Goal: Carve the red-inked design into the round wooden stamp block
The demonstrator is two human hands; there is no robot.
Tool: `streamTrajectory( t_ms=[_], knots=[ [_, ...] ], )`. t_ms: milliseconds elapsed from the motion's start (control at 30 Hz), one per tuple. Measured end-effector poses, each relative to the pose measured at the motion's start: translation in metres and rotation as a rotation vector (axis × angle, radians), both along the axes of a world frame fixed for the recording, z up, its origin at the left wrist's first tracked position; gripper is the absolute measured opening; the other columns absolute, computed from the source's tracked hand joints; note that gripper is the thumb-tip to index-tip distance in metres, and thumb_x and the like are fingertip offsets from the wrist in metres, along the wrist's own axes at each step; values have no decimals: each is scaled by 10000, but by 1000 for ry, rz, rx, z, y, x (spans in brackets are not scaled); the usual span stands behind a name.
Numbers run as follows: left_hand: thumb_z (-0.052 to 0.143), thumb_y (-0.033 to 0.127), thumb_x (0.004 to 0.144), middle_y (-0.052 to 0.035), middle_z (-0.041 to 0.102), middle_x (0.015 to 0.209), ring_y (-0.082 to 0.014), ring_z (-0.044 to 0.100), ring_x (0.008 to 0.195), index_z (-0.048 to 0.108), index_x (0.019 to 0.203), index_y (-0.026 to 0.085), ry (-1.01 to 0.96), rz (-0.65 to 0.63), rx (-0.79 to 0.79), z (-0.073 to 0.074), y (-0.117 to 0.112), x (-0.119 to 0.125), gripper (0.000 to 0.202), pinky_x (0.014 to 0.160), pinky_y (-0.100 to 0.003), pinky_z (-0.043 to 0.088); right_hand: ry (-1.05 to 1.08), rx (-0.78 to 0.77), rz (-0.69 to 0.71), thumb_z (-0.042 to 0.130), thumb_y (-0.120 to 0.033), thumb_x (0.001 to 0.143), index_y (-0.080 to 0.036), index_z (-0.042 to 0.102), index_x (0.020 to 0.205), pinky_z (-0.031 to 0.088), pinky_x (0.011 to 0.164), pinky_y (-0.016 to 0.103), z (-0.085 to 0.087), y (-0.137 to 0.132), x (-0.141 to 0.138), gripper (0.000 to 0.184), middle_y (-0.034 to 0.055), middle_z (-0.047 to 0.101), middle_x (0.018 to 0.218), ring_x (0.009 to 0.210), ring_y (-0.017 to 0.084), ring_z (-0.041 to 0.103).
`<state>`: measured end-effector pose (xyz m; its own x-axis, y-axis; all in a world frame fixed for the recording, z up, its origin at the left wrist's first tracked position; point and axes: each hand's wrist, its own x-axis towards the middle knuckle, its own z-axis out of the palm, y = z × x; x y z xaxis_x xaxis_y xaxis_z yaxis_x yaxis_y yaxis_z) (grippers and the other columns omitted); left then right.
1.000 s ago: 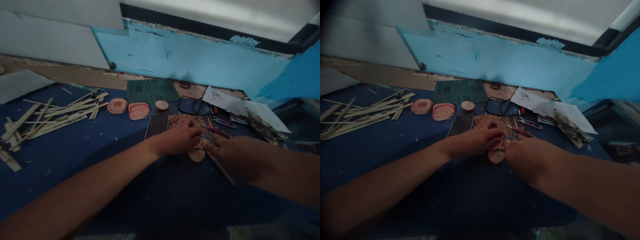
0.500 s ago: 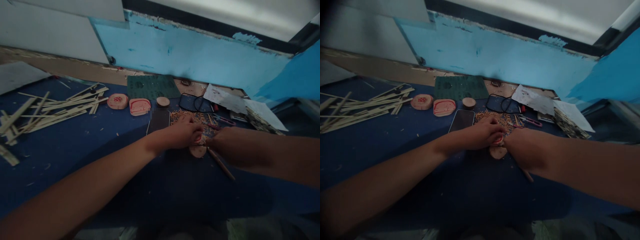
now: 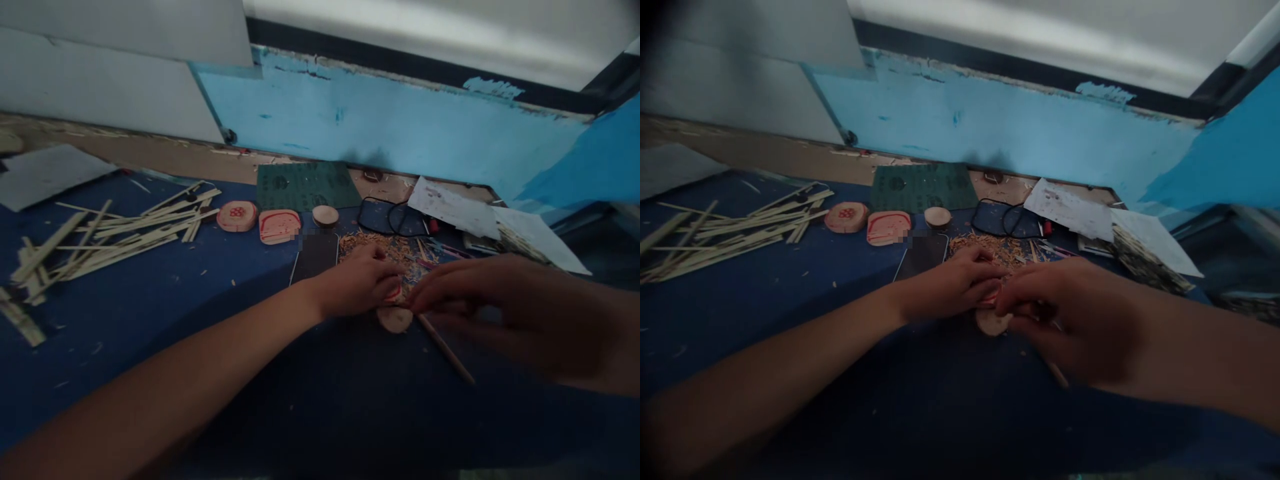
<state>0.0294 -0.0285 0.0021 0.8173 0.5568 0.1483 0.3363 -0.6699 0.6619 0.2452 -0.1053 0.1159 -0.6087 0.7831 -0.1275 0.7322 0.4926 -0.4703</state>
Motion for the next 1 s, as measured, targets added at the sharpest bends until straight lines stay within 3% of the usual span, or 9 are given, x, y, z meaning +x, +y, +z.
streamTrajectory(
  t_ms=[133, 233, 367, 467, 600, 667, 833, 900, 1000],
  knots=[
    [508, 303, 1141, -156, 612, 1390, -287, 584, 1375, 755, 1388, 207, 5, 4, -33, 2, -2, -3, 362, 1280, -492, 455, 221, -253, -135, 710, -421, 1055, -253, 821, 1049, 526, 521, 246, -16, 8, 11, 201, 25, 806, 795, 644, 188, 744],
    [504, 318, 1142, -152, 624, 1377, -274, 602, 1348, 769, 1298, 197, -3, 4, -55, 1, -1, -5, 330, 1272, -484, 472, 353, -194, -201, 752, -474, 1023, -212, 790, 951, 409, 451, 234, -33, 13, 7, 274, -6, 694, 627, 498, 143, 610],
    [511, 342, 1135, -153, 643, 1355, -284, 627, 1306, 765, 1264, 200, -48, 31, -33, -6, 2, -4, 318, 1232, -506, 519, 522, -133, -272, 814, -476, 974, -212, 719, 898, 443, 458, 245, -34, 27, -3, 291, 14, 726, 665, 524, 160, 640],
    [524, 345, 1126, -168, 642, 1384, -292, 638, 1314, 746, 1311, 184, -82, 71, 17, -11, 4, -5, 331, 1222, -500, 528, 595, -9, -325, 887, -440, 912, -233, 705, 901, 447, 477, 257, -32, 42, -3, 276, -33, 647, 617, 518, 151, 592],
    [527, 383, 1131, -168, 677, 1367, -288, 682, 1263, 739, 1345, 174, -79, 61, 66, -10, 5, -10, 366, 1155, -472, 566, 720, 70, -439, 898, -445, 895, -259, 684, 970, 445, 466, 283, -48, 58, 8, 293, -61, 643, 629, 462, 141, 546],
    [589, 464, 1114, -178, 692, 1378, -307, 698, 1257, 737, 1375, 163, -56, 47, 81, -6, 3, -14, 425, 1129, -478, 578, 669, 76, -478, 862, -472, 913, -260, 675, 956, 440, 453, 298, -59, 62, 17, 286, -49, 650, 625, 446, 152, 554],
    [842, 624, 943, -202, 609, 1598, -376, 609, 1483, 653, 1545, 187, -11, 30, -2, 4, -3, -25, 767, 1275, -520, 500, 388, 88, -488, 693, -498, 1035, -239, 699, 1021, 458, 493, 332, -75, 70, 47, 259, 17, 717, 646, 470, 194, 605],
    [854, 555, 953, -194, 588, 1627, -371, 592, 1513, 640, 1558, 211, -10, 18, -41, 5, -2, -27, 729, 1299, -528, 484, 222, 297, -410, 641, -455, 1060, -220, 743, 1037, 533, 618, 383, -76, 73, 58, 257, 91, 790, 799, 619, 246, 701],
    [856, 410, 952, -173, 599, 1593, -337, 618, 1488, 639, 1547, 227, -47, 10, -95, 7, 0, -27, 659, 1274, -501, 516, 1, 590, -221, 654, -405, 1035, -211, 804, 1001, 580, 918, 527, -74, 69, 62, 247, 191, 787, 1117, 1049, 385, 755]
  ],
)
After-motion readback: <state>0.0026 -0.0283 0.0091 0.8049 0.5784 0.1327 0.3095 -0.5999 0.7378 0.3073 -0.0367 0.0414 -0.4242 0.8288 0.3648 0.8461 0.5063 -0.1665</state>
